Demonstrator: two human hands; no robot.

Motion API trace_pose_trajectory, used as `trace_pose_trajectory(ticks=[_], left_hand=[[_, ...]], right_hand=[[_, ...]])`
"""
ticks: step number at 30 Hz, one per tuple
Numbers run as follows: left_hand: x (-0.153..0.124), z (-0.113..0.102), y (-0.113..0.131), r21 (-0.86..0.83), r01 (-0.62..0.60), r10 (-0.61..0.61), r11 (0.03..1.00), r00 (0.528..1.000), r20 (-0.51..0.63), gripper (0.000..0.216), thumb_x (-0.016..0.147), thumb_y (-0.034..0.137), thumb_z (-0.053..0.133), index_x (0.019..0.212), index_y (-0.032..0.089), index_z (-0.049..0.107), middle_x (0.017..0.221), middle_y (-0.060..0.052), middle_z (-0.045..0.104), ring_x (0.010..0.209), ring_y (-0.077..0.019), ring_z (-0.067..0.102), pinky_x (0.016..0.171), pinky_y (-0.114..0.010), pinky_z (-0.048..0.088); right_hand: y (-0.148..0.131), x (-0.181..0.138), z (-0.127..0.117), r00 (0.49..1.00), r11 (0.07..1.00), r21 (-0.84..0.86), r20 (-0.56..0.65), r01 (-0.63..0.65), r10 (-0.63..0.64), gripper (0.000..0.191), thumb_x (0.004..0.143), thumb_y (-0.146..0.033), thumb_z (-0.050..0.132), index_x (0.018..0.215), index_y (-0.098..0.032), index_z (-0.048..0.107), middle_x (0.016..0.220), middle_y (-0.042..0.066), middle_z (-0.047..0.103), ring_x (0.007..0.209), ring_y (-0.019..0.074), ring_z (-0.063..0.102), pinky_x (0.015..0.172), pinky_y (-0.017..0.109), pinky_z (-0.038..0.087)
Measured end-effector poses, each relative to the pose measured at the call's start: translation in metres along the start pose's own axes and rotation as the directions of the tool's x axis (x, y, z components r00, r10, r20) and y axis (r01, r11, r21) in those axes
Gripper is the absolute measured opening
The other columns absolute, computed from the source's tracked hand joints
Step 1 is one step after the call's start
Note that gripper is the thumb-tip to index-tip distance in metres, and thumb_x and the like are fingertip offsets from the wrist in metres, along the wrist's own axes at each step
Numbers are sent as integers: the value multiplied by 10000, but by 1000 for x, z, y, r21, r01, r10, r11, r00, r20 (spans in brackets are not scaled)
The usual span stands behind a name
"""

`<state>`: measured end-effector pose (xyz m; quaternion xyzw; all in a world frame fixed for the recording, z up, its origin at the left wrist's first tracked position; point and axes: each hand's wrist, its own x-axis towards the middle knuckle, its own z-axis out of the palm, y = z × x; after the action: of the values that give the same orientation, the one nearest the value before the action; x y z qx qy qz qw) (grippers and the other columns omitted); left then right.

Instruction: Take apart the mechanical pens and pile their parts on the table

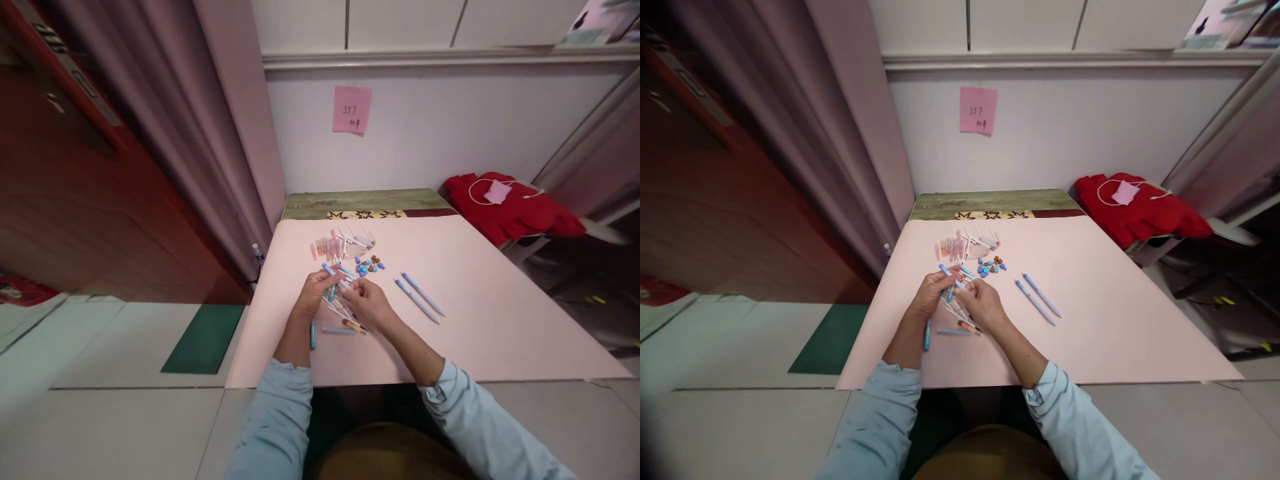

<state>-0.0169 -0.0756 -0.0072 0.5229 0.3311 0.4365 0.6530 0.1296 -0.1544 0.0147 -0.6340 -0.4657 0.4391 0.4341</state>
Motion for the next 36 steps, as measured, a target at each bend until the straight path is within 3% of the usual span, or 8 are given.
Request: trace_pose_trajectory(ticks=[3,5,12,16,20,25,29,36], left_hand=[[-1,-1,0,-55,32,-32,998,999,-3,312,665,415,790,860,172,786,1179,-89,687,1127,-305,598,1029,-427,387],[0,-1,-1,-47,24,-25,999,1000,-6,305,669,405,789,865,171,786,1205,-95,677,1155,-308,586,1032,-420,383],[0,-1,-1,15,9,-9,1000,1000,0,268,671,389,786,844,184,789,1173,-81,691,1274,-320,499,1076,-413,341],[-1,0,0,42,11,-11,999,1000,3,260,663,382,795,825,180,789,1204,-82,675,1284,-317,488,1084,-406,330],[-1,0,1,51,16,-17,999,999,27,254,673,386,789,825,183,788,1160,-83,693,1298,-314,476,1086,-405,330],[-1,-1,1,52,30,-33,998,998,45,279,667,399,794,850,189,789,1137,-88,705,1277,-325,497,1076,-433,338],[-1,-1,2,64,18,-21,998,999,45,256,673,389,792,838,193,787,1064,-81,727,1282,-316,492,1087,-425,328],[-1,4,1,61,-6,5,998,1000,3,276,666,400,799,833,181,782,1064,-82,723,1211,-298,545,1074,-408,334]], right_hand=[[-3,-1,3,984,973,205,158,-108,76,424,822,-597,529,784,-184,619,469,-53,459,411,104,400,429,233,357],[-4,1,2,979,957,257,184,-137,91,432,800,-586,563,759,-162,632,479,-40,485,400,85,378,411,221,329],[2,5,-2,999,1000,6,-38,15,-15,263,683,-435,697,704,-177,656,570,-7,623,504,112,529,500,217,404],[7,4,-2,993,999,-36,-118,8,-12,243,625,-367,745,727,-189,615,640,-14,640,548,114,557,525,216,429],[5,0,1,998,992,107,13,-62,61,315,656,-444,746,754,-205,566,557,-46,550,478,106,492,465,222,421],[-1,-2,1,970,939,290,208,-183,125,422,779,-604,574,742,-184,596,473,-60,446,395,82,359,415,231,387],[3,3,-1,990,962,251,116,-105,78,346,674,-502,703,685,-167,613,535,-21,549,454,90,446,456,227,385],[15,6,-16,995,998,-67,-105,-3,-4,256,629,-392,739,742,-185,640,614,-11,621,531,121,521,506,227,384]])
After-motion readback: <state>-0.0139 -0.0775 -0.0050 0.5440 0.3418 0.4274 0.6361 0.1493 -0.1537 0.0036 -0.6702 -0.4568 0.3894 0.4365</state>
